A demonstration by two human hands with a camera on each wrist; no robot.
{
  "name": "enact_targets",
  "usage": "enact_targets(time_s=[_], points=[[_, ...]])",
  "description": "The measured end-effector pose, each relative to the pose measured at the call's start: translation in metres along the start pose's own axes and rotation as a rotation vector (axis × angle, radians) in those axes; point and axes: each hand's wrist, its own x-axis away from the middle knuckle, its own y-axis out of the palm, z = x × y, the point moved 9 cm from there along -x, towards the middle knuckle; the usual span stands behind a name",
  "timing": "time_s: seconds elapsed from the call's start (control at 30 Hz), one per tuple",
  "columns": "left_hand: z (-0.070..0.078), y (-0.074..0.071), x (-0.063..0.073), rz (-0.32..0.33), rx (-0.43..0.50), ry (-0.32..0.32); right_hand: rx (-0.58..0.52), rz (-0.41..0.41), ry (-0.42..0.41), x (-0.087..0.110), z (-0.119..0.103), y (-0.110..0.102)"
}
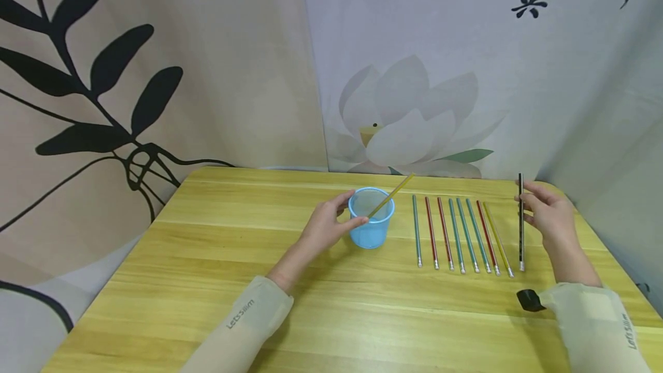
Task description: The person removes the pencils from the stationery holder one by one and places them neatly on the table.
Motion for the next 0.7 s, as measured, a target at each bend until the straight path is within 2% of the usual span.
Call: enact_targets(time_s=[0.37, 0.7], points=[[0.000, -0.001, -0.001, 0.003, 0.002, 0.014, 0.244, -0.043, 0.027, -0.013, 0.021, -0.001], [0.001, -0.001, 0.001, -0.001, 0.004, 0.019, 0.322, -0.056, 0.063, -0.021, 0.042, -0.005]])
